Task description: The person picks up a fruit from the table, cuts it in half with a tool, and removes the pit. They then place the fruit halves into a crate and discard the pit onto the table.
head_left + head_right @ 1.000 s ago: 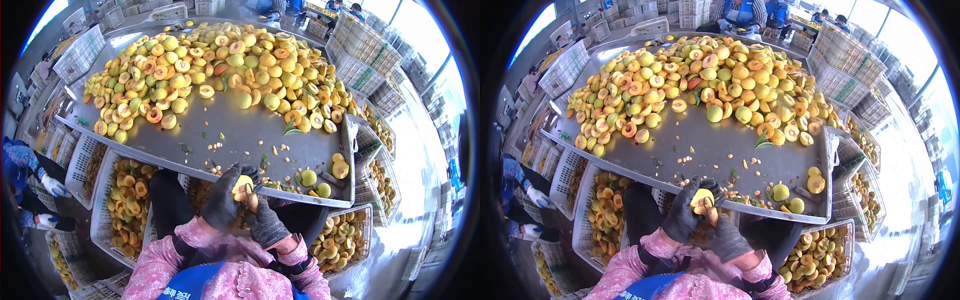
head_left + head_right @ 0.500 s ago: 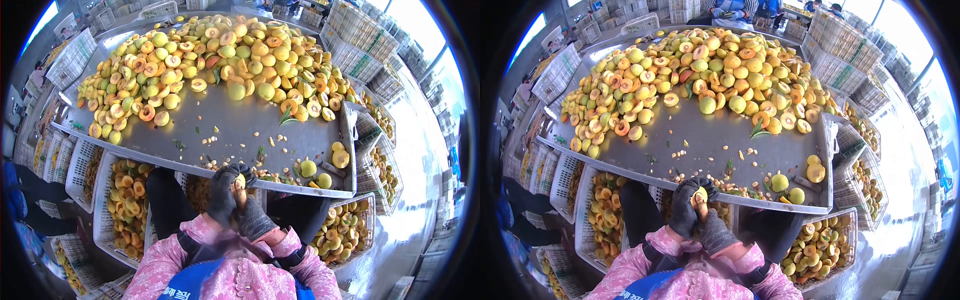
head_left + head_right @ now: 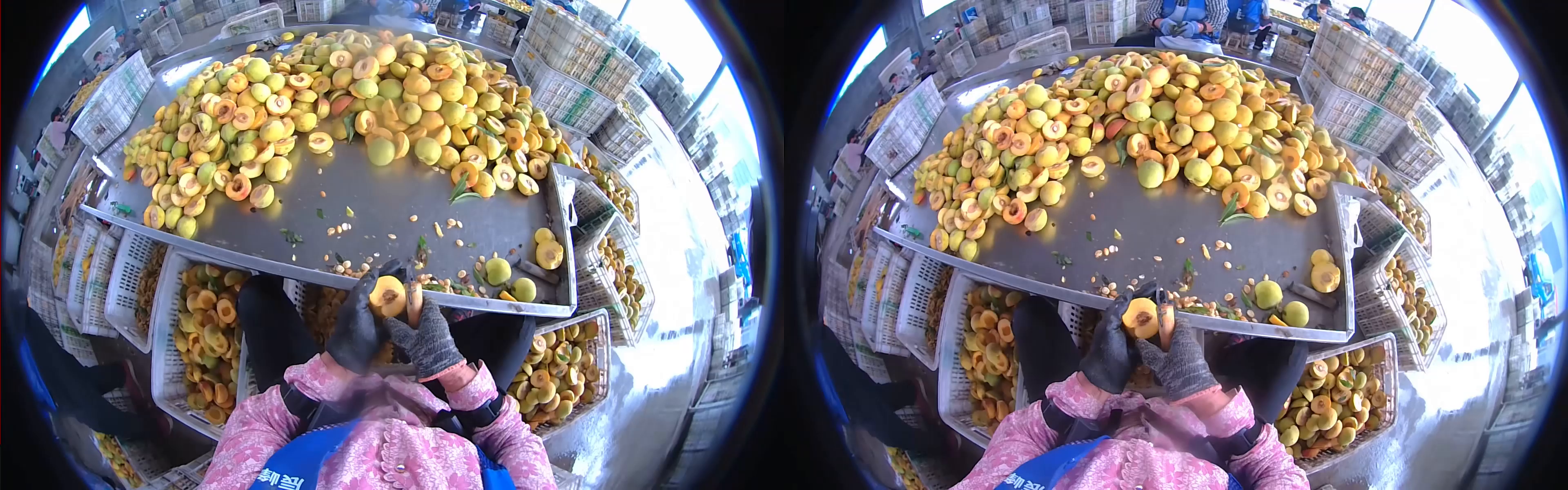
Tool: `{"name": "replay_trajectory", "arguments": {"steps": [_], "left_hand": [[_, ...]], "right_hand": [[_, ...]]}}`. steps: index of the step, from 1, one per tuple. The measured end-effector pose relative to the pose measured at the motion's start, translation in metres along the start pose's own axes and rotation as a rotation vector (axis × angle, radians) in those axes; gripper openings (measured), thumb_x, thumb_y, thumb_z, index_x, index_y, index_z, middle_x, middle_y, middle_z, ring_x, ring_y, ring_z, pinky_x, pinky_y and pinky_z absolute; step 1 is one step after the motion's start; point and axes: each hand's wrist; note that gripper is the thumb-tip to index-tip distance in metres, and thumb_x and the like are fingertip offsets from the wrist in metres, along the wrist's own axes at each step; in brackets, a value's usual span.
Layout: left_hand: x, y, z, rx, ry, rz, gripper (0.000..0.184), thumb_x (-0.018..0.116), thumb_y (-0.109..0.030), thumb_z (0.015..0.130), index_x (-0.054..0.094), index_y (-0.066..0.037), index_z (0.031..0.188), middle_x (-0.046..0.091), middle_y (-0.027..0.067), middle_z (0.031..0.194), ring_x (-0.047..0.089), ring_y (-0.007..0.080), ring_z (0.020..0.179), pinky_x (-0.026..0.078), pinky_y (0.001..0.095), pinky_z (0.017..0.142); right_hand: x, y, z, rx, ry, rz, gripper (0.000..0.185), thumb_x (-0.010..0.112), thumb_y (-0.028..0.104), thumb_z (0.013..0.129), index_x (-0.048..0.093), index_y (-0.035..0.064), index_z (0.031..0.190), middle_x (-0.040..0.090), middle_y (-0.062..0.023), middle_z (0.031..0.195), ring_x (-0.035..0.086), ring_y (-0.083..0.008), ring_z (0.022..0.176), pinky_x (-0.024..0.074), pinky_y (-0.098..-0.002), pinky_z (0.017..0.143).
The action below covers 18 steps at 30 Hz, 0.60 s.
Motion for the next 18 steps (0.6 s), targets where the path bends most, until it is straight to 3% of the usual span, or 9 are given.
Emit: {"name": "replay_trajectory", "arguments": {"steps": [5, 9, 11, 13, 15, 16, 18], "left_hand": [[-0.011, -0.006, 0.001, 0.067, 0.179, 0.242, 0.042, 0.052, -0.003, 0.083, 0.043, 0.004, 0.123, 0.053, 0.0172, 0.117, 0.052, 0.0256, 0.109, 0.039, 0.0342, 0.095], [-0.015, 0.022, -0.011, 0.309, 0.082, 0.595, 0.039, 0.050, -0.008, 0.085, 0.045, 0.004, 0.122, 0.054, 0.0164, 0.115, 0.052, 0.0247, 0.107, 0.040, 0.0337, 0.093], [-0.014, 0.026, -0.010, 0.396, 0.043, 0.741, 0.036, 0.048, -0.014, 0.089, 0.047, 0.003, 0.121, 0.056, 0.0137, 0.112, 0.053, 0.0208, 0.104, 0.040, 0.0319, 0.091], [-0.004, 0.011, -0.012, 0.113, -0.002, 0.277, 0.036, 0.047, -0.021, 0.092, 0.050, 0.003, 0.119, 0.056, 0.0103, 0.109, 0.052, 0.0162, 0.100, 0.041, 0.0300, 0.088], [0.000, 0.005, -0.012, -0.090, 0.023, 0.042, 0.036, 0.044, -0.020, 0.093, 0.048, 0.003, 0.120, 0.054, 0.0128, 0.113, 0.049, 0.0203, 0.105, 0.039, 0.0322, 0.091], [-0.003, 0.006, -0.012, -0.158, 0.065, 0.041, 0.036, 0.043, -0.015, 0.092, 0.046, 0.004, 0.122, 0.051, 0.0169, 0.119, 0.047, 0.0266, 0.111, 0.037, 0.0353, 0.096], [-0.001, 0.000, -0.009, -0.244, 0.081, 0.011, 0.036, 0.041, -0.012, 0.091, 0.045, 0.004, 0.123, 0.050, 0.0197, 0.121, 0.047, 0.0311, 0.114, 0.036, 0.0377, 0.098]], "right_hand": [[-0.016, 0.011, 0.008, 0.022, 0.082, -0.071, 0.066, 0.077, 0.028, 0.067, 0.044, -0.0065, 0.111, 0.055, -0.0168, 0.091, 0.055, -0.0252, 0.084, 0.0452, -0.0347, 0.076], [-0.014, 0.011, 0.010, -0.145, 0.093, -0.196, 0.062, 0.077, 0.028, 0.066, 0.047, -0.0033, 0.111, 0.055, -0.0163, 0.085, 0.056, -0.0279, 0.080, 0.0450, -0.0367, 0.072], [-0.016, 0.012, 0.011, -0.015, 0.154, -0.210, 0.058, 0.077, 0.028, 0.067, 0.050, -0.0028, 0.108, 0.056, -0.0172, 0.083, 0.057, -0.0297, 0.078, 0.0450, -0.0380, 0.071], [-0.017, 0.011, 0.015, 0.007, 0.176, -0.192, 0.055, 0.077, 0.027, 0.067, 0.052, -0.0025, 0.106, 0.057, -0.0181, 0.083, 0.057, -0.0309, 0.078, 0.0450, -0.0389, 0.070], [-0.015, 0.000, 0.015, -0.067, 0.163, -0.142, 0.052, 0.077, 0.027, 0.067, 0.054, -0.0024, 0.103, 0.059, -0.0189, 0.083, 0.057, -0.0315, 0.078, 0.0450, -0.0395, 0.070], [-0.014, -0.001, 0.017, -0.058, 0.212, -0.133, 0.049, 0.075, 0.025, 0.069, 0.053, -0.0023, 0.104, 0.059, -0.0198, 0.086, 0.058, -0.0331, 0.079, 0.0452, -0.0399, 0.070], [-0.012, 0.001, 0.014, -0.250, 0.116, -0.203, 0.046, 0.072, 0.022, 0.070, 0.053, -0.0022, 0.105, 0.059, -0.0201, 0.086, 0.058, -0.0348, 0.079, 0.0455, -0.0406, 0.071]]}}
Point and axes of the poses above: each hand's wrist, its own z-axis towards the middle knuckle, its own x-axis out of the palm, y = z × x
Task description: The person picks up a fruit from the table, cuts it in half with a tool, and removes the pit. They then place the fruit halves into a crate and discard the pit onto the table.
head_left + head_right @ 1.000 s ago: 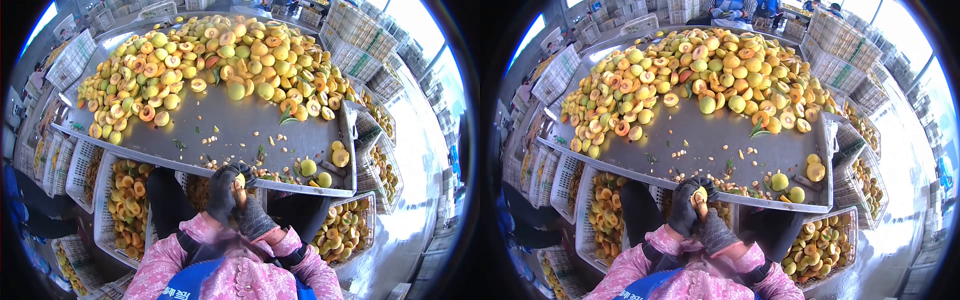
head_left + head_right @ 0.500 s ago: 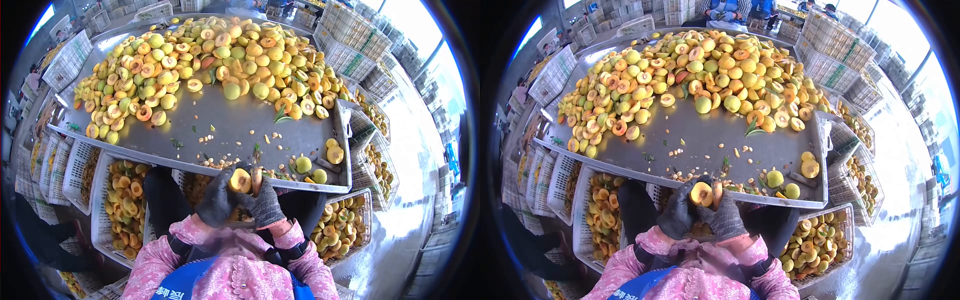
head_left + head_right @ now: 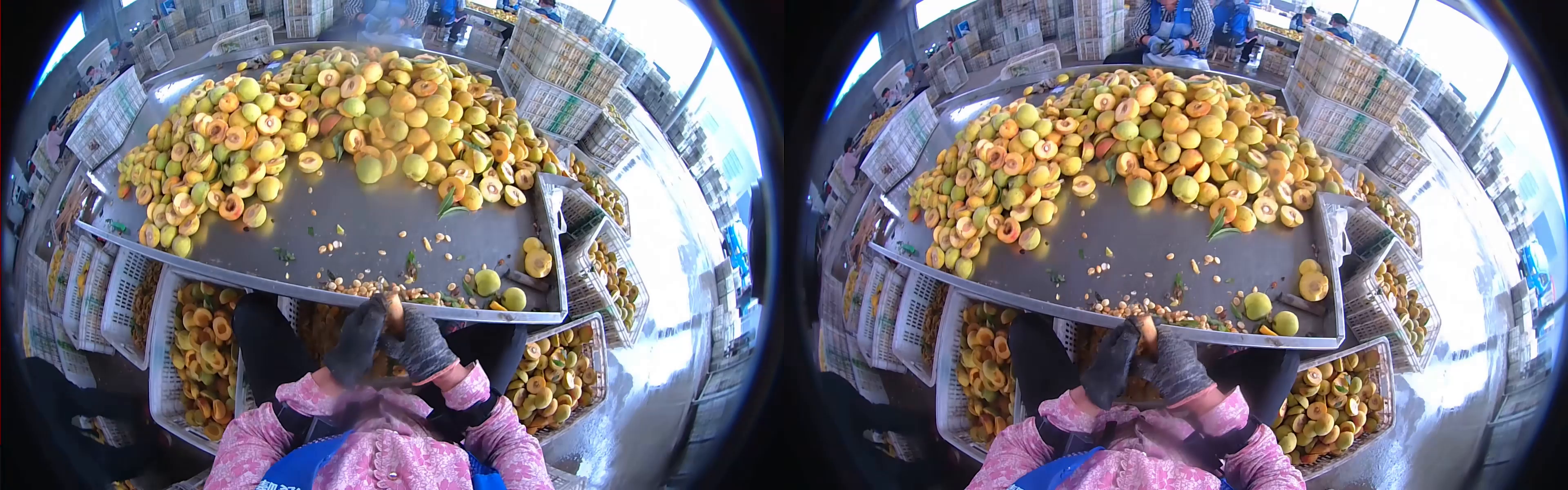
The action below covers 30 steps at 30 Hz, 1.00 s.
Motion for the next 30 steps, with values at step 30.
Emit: {"name": "replay_trajectory", "arguments": {"steps": [30], "left_hand": [[-0.011, -0.028, 0.021, 0.313, 0.036, 0.168, 0.029, 0.061, -0.004, 0.078, 0.055, 0.002, 0.106, 0.060, 0.0115, 0.104, 0.059, 0.0210, 0.096, 0.046, 0.0312, 0.085]], "right_hand": [[-0.033, 0.006, 0.000, 0.051, -0.051, 0.051, 0.038, 0.061, 0.012, 0.081, 0.049, 0.0012, 0.116, 0.052, -0.0188, 0.097, 0.052, -0.0337, 0.093, 0.0429, -0.0382, 0.078]]}}
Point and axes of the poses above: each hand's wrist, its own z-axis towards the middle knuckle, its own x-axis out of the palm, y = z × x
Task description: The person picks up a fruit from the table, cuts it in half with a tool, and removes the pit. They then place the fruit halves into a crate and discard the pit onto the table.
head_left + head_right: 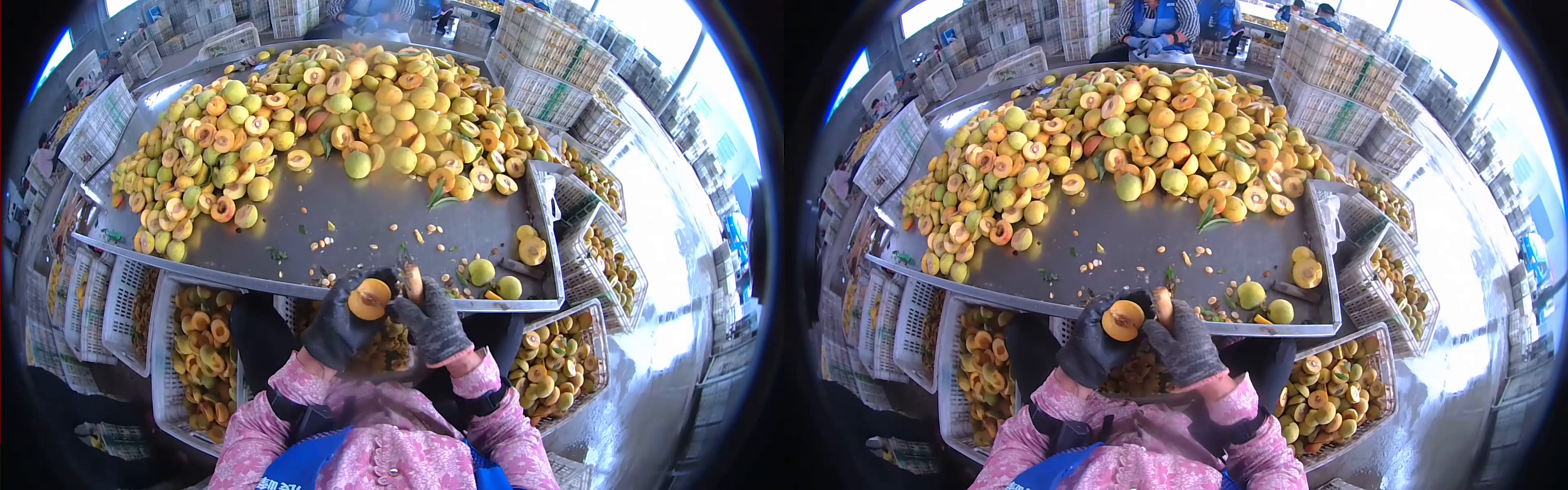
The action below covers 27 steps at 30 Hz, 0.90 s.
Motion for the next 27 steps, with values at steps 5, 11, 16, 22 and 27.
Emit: {"name": "replay_trajectory", "arguments": {"steps": [5, 11, 16, 22, 27], "left_hand": [[0.001, 0.016, -0.005, -0.185, -0.089, -0.369, 0.043, 0.067, -0.003, 0.076, 0.050, 0.003, 0.115, 0.060, 0.0107, 0.108, 0.058, 0.0171, 0.099, 0.045, 0.0295, 0.088], [0.004, 0.011, -0.010, -0.032, -0.048, -0.376, 0.045, 0.059, -0.007, 0.083, 0.043, 0.005, 0.123, 0.059, 0.0141, 0.111, 0.057, 0.0205, 0.102, 0.043, 0.0306, 0.091], [-0.004, 0.034, -0.013, -0.315, 0.046, -0.816, 0.044, 0.054, -0.008, 0.086, 0.042, 0.005, 0.125, 0.057, 0.0150, 0.114, 0.056, 0.0214, 0.103, 0.043, 0.0316, 0.091], [0.006, 0.033, -0.023, -0.270, -0.151, -0.758, 0.039, 0.054, -0.003, 0.084, 0.046, 0.004, 0.121, 0.058, 0.0147, 0.111, 0.056, 0.0212, 0.101, 0.043, 0.0321, 0.090], [0.018, 0.031, -0.023, -0.211, -0.295, -0.727, 0.034, 0.049, -0.006, 0.087, 0.046, 0.004, 0.120, 0.058, 0.0124, 0.108, 0.055, 0.0207, 0.101, 0.043, 0.0324, 0.091]], "right_hand": [[0.022, 0.003, -0.035, 0.083, 0.020, 0.514, 0.038, 0.055, 0.008, 0.086, 0.044, -0.0016, 0.121, 0.051, -0.0191, 0.099, 0.051, -0.0300, 0.092, 0.0424, -0.0386, 0.078], [0.033, 0.013, -0.040, 0.336, 0.201, 0.423, 0.036, 0.052, 0.004, 0.087, 0.043, -0.0024, 0.121, 0.050, -0.0192, 0.113, 0.050, -0.0280, 0.099, 0.0418, -0.0302, 0.086], [0.045, -0.007, -0.046, 0.020, 0.217, 0.176, 0.036, 0.046, 0.003, 0.087, 0.042, -0.0024, 0.122, 0.046, -0.0214, 0.118, 0.049, -0.0312, 0.101, 0.0404, -0.0338, 0.087], [0.050, 0.008, -0.038, -0.006, 0.123, 0.062, 0.053, 0.051, 0.004, 0.086, 0.030, 0.0036, 0.135, 0.052, -0.0115, 0.104, 0.054, -0.0186, 0.094, 0.0450, -0.0277, 0.079], [0.075, -0.013, -0.034, -0.209, 0.014, 0.260, 0.051, 0.048, 0.000, 0.085, 0.032, 0.0037, 0.134, 0.054, -0.0123, 0.106, 0.053, -0.0212, 0.100, 0.0453, -0.0298, 0.085]]}}
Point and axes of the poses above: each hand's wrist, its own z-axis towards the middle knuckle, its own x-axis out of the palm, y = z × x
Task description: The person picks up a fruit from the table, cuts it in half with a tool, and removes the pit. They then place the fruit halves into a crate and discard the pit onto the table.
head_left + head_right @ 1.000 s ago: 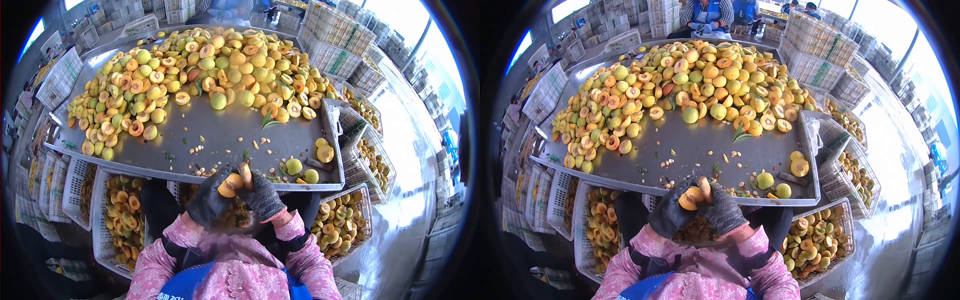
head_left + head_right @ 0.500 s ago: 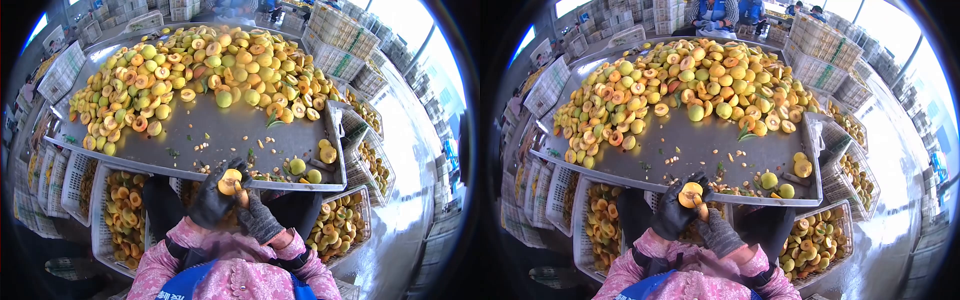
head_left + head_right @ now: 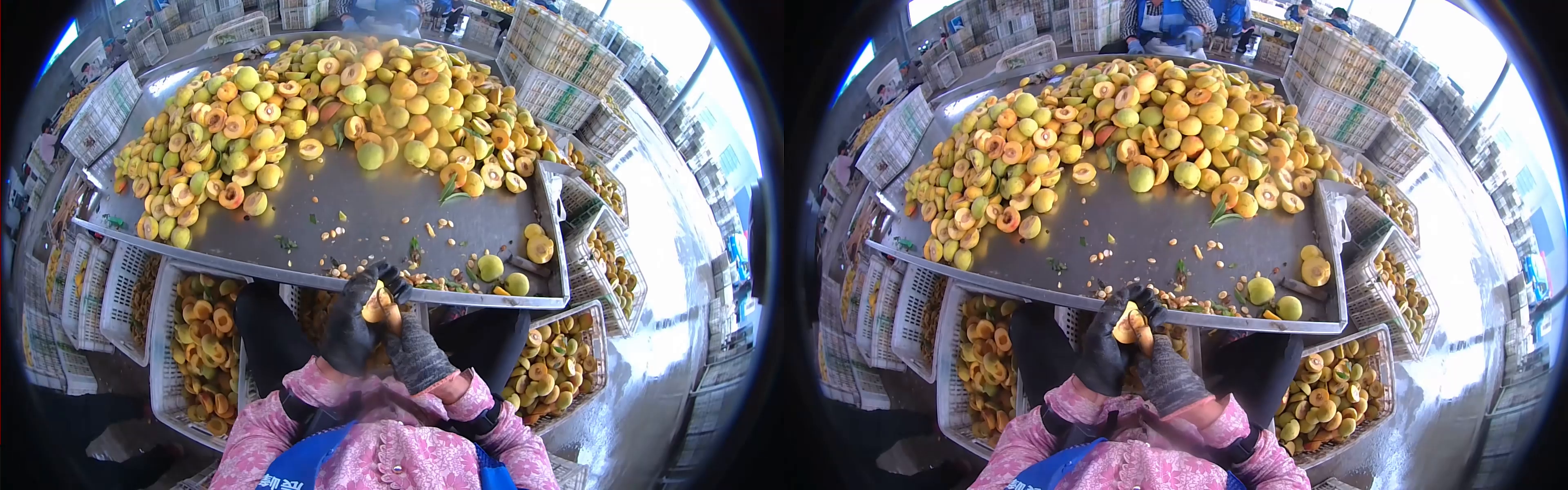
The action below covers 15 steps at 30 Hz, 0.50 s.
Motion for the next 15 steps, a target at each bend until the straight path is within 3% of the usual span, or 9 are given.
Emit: {"name": "replay_trajectory", "arguments": {"steps": [3, 4, 6, 8, 9, 10, 13, 14, 15], "left_hand": [[0.010, -0.009, 0.000, -0.171, -0.053, -0.401, 0.032, 0.043, -0.013, 0.092, 0.047, 0.004, 0.119, 0.058, 0.0107, 0.107, 0.055, 0.0197, 0.100, 0.042, 0.0319, 0.091], [0.014, -0.011, -0.002, -0.105, -0.046, -0.267, 0.033, 0.041, -0.015, 0.092, 0.048, 0.004, 0.118, 0.058, 0.0104, 0.107, 0.055, 0.0192, 0.100, 0.042, 0.0317, 0.091], [0.018, -0.013, -0.005, 0.005, -0.026, -0.017, 0.033, 0.039, -0.018, 0.094, 0.049, 0.004, 0.117, 0.058, 0.0099, 0.107, 0.055, 0.0182, 0.099, 0.042, 0.0313, 0.090], [0.015, -0.010, -0.005, 0.078, -0.007, 0.192, 0.033, 0.038, -0.018, 0.094, 0.050, 0.004, 0.115, 0.058, 0.0096, 0.106, 0.055, 0.0175, 0.098, 0.043, 0.0312, 0.090], [0.012, -0.007, -0.005, 0.106, 0.009, 0.282, 0.033, 0.038, -0.018, 0.094, 0.050, 0.004, 0.115, 0.058, 0.0095, 0.106, 0.055, 0.0173, 0.098, 0.043, 0.0312, 0.090], [0.011, -0.001, -0.003, 0.045, -0.028, 0.174, 0.032, 0.038, -0.019, 0.094, 0.050, 0.004, 0.114, 0.058, 0.0093, 0.105, 0.055, 0.0171, 0.097, 0.043, 0.0310, 0.090], [0.004, 0.009, 0.000, -0.098, -0.056, -0.015, 0.030, 0.039, -0.019, 0.094, 0.051, 0.003, 0.110, 0.057, 0.0087, 0.101, 0.055, 0.0169, 0.093, 0.044, 0.0304, 0.088], [0.002, 0.012, -0.003, -0.031, 0.006, 0.114, 0.029, 0.041, -0.017, 0.093, 0.051, 0.003, 0.110, 0.058, 0.0088, 0.099, 0.056, 0.0171, 0.091, 0.045, 0.0303, 0.086], [0.003, 0.006, -0.002, -0.167, 0.009, -0.075, 0.027, 0.042, -0.014, 0.091, 0.052, 0.004, 0.109, 0.059, 0.0095, 0.099, 0.057, 0.0177, 0.090, 0.045, 0.0307, 0.086]], "right_hand": [[0.000, 0.003, 0.005, 0.249, 0.083, -0.103, 0.045, 0.049, 0.002, 0.086, 0.038, 0.0041, 0.130, 0.055, -0.0089, 0.108, 0.053, -0.0196, 0.099, 0.0454, -0.0302, 0.085], [-0.001, 0.007, 0.008, 0.358, 0.119, -0.204, 0.043, 0.050, 0.004, 0.087, 0.040, 0.0043, 0.129, 0.055, -0.0076, 0.108, 0.053, -0.0185, 0.099, 0.0455, -0.0301, 0.085], [0.027, -0.064, -0.008, 0.377, -0.020, 0.157, 0.036, 0.052, 0.010, 0.090, 0.045, 0.0056, 0.125, 0.055, -0.0052, 0.106, 0.053, -0.0154, 0.095, 0.0460, -0.0279, 0.083], [0.035, -0.071, -0.002, 0.562, -0.141, 0.619, 0.032, 0.053, 0.017, 0.091, 0.048, 0.0066, 0.121, 0.056, -0.0032, 0.103, 0.053, -0.0124, 0.092, 0.0463, -0.0259, 0.080], [0.025, -0.036, 0.012, 0.738, -0.190, 0.907, 0.031, 0.053, 0.020, 0.092, 0.049, 0.0070, 0.120, 0.056, -0.0023, 0.102, 0.053, -0.0109, 0.091, 0.0463, -0.0250, 0.079], [0.029, -0.045, 0.010, 0.737, -0.175, 0.858, 0.030, 0.052, 0.018, 0.092, 0.050, 0.0052, 0.119, 0.057, -0.0029, 0.101, 0.054, -0.0126, 0.091, 0.0454, -0.0261, 0.082], [0.051, -0.091, -0.019, 0.446, 0.063, 0.125, 0.028, 0.047, 0.011, 0.092, 0.053, -0.0002, 0.118, 0.058, -0.0048, 0.101, 0.055, -0.0177, 0.093, 0.0426, -0.0292, 0.091], [0.055, -0.103, -0.026, 0.225, 0.158, -0.121, 0.029, 0.048, 0.011, 0.090, 0.053, -0.0017, 0.116, 0.058, -0.0071, 0.103, 0.054, -0.0213, 0.097, 0.0395, -0.0353, 0.095], [0.059, -0.115, -0.033, -0.025, 0.194, -0.419, 0.030, 0.049, 0.011, 0.088, 0.054, -0.0032, 0.114, 0.058, -0.0095, 0.106, 0.054, -0.0249, 0.100, 0.0365, -0.0414, 0.099]]}}
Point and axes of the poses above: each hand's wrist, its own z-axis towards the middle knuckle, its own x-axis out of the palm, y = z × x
